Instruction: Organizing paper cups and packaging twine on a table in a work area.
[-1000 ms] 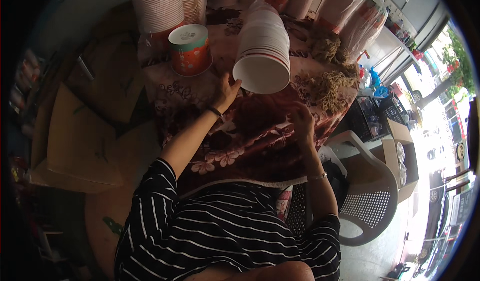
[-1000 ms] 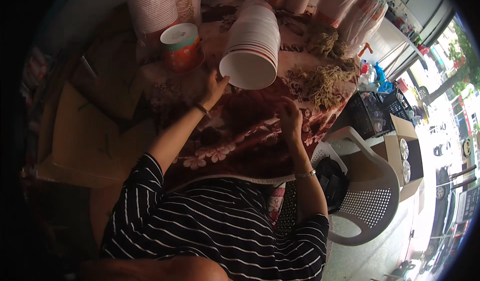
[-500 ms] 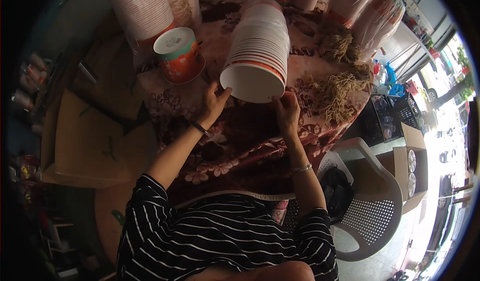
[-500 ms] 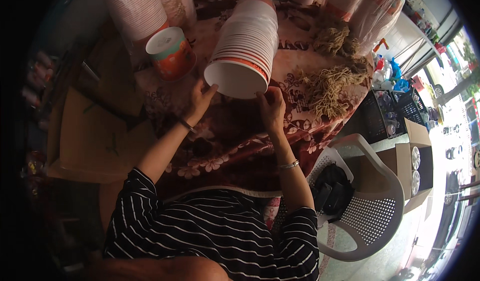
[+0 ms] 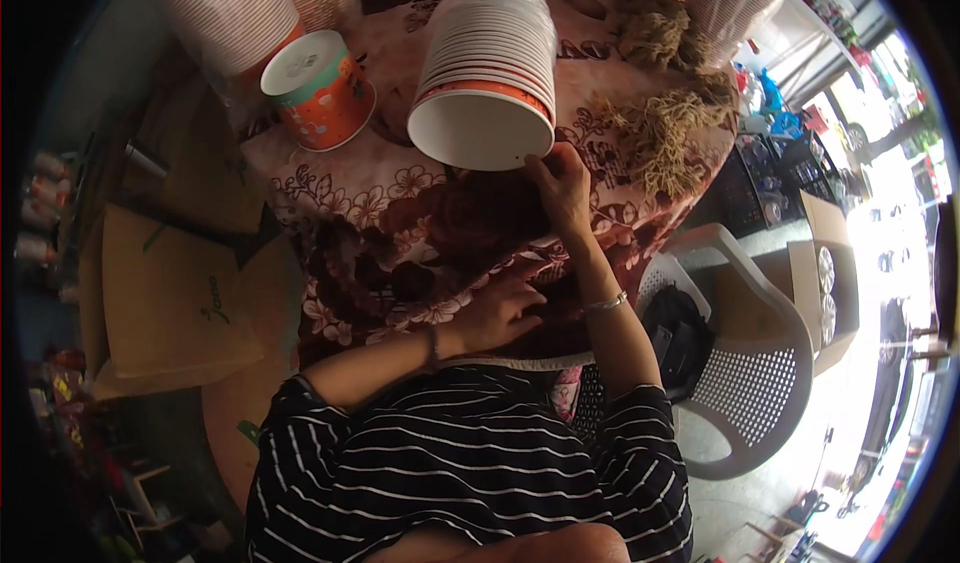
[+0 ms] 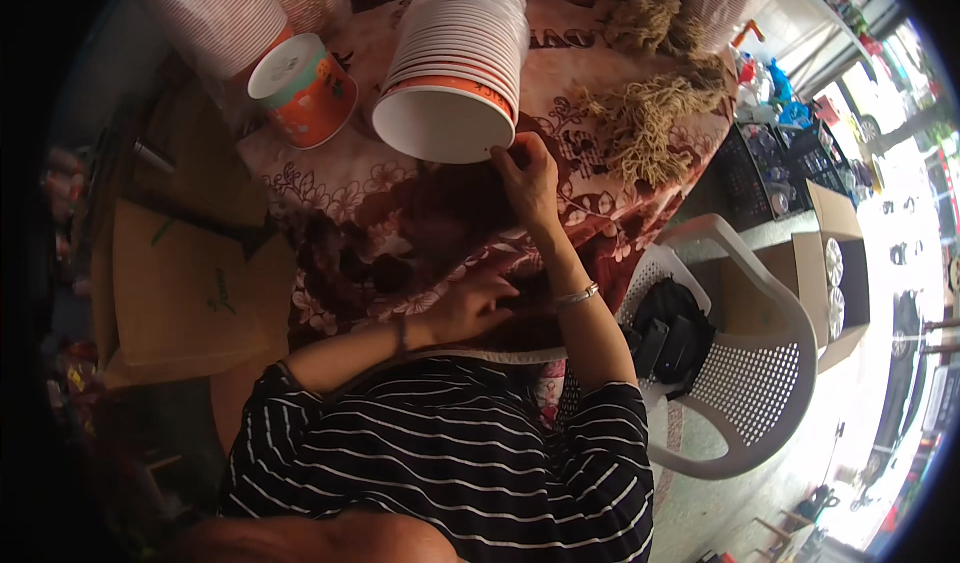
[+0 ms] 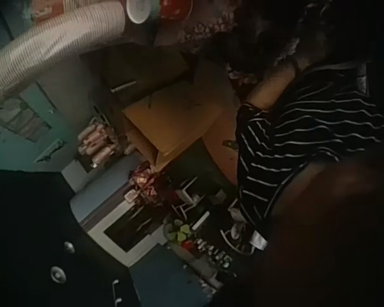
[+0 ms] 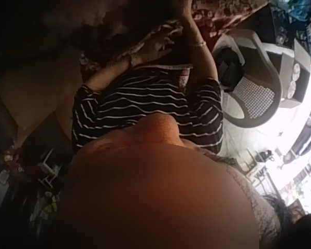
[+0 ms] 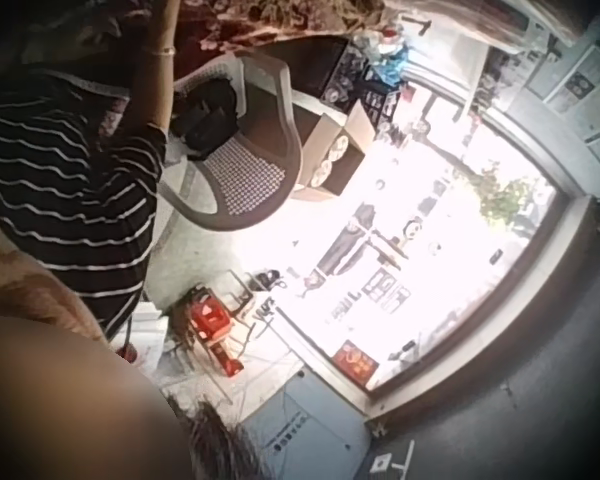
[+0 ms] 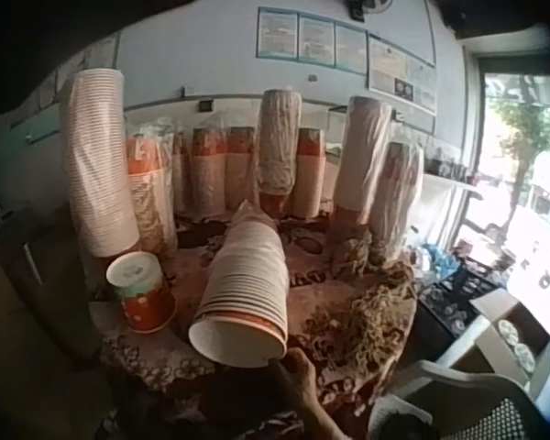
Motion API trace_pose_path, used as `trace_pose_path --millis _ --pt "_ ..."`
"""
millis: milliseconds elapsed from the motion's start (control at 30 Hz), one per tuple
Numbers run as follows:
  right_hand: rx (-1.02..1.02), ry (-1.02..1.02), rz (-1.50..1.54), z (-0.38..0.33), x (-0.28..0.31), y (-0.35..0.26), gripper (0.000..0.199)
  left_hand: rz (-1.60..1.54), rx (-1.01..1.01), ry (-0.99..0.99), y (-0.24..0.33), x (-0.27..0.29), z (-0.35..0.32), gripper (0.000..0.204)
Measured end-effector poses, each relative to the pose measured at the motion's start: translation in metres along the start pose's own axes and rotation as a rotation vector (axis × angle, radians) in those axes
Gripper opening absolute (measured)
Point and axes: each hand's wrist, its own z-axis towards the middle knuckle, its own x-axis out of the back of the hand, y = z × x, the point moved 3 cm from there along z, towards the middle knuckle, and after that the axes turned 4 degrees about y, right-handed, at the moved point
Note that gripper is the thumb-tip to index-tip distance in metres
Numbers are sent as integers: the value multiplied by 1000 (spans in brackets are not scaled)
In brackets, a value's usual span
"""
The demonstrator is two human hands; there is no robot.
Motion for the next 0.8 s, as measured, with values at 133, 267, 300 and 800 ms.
trace_pose_path --millis 133,267,300,800 --pt "-36 -20 -6 -3 1 -1 19 187 -90 38 -24 -59 6 38" --pt "-12 27 -26 -3 5 4 18 254 68 -405 -57 -107 19 37" --pt "-22 21 -40 -4 6 -2 19 37 -29 -355 -56 -110 26 31" --pt "-92 36 0 -1 2 1 21 261 -475 -187 -34 -154 56 35"
